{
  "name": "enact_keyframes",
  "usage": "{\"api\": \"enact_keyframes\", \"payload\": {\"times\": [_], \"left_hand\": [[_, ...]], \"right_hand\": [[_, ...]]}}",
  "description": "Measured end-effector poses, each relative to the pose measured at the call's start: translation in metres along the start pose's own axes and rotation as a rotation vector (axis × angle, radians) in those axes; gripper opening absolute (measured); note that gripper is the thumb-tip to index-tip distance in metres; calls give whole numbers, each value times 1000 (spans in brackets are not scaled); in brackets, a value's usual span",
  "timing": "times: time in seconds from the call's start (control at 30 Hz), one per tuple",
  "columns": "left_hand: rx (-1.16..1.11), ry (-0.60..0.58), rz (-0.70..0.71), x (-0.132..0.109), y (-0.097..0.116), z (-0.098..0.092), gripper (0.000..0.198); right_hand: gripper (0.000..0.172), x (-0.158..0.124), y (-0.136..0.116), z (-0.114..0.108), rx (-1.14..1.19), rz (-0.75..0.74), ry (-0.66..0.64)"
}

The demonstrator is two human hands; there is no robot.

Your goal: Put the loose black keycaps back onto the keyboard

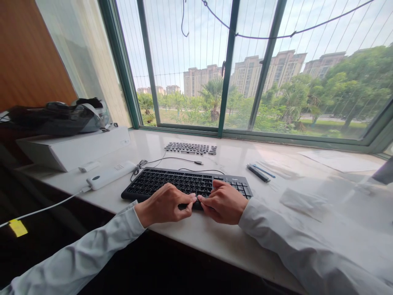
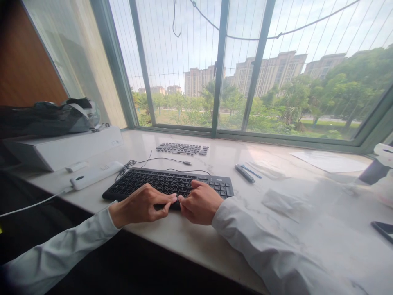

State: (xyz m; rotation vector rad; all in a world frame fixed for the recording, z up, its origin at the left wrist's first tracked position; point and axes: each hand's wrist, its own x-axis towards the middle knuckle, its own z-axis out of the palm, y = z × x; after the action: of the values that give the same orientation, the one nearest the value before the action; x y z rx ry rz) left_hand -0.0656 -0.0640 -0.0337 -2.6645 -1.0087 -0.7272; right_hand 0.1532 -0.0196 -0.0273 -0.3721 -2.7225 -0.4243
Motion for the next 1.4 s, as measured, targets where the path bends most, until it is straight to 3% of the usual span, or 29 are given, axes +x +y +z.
{"api": "enact_keyframes", "payload": {"times": [0.2,0.33,0.5,0.6,0.77,0.97,1.1,1.23,1.4], "left_hand": [[-98,69,-136,-4,-1,-3,27],[70,92,-421,-10,-16,-26,31],[579,-109,-911,-27,-43,-58,47],[667,-244,-1037,-40,-50,-64,52],[613,-315,-1043,-50,-56,-59,48],[536,-248,-1088,-52,-75,-53,47],[579,-262,-1049,-43,-75,-52,47],[681,-200,-939,-7,-57,-54,50],[556,-127,-646,73,-55,-38,48]], "right_hand": [[28,-6,7,0,-86,46,119],[29,-8,5,-6,-70,69,135],[28,-5,-2,-7,11,48,48],[29,-4,-5,-7,25,95,36],[32,-5,-2,-8,10,94,-39],[65,-3,6,-7,-50,195,-152],[61,-5,13,-8,-87,258,-140],[72,-10,17,-9,-82,229,-151],[84,-10,16,-8,-58,201,-176]]}}
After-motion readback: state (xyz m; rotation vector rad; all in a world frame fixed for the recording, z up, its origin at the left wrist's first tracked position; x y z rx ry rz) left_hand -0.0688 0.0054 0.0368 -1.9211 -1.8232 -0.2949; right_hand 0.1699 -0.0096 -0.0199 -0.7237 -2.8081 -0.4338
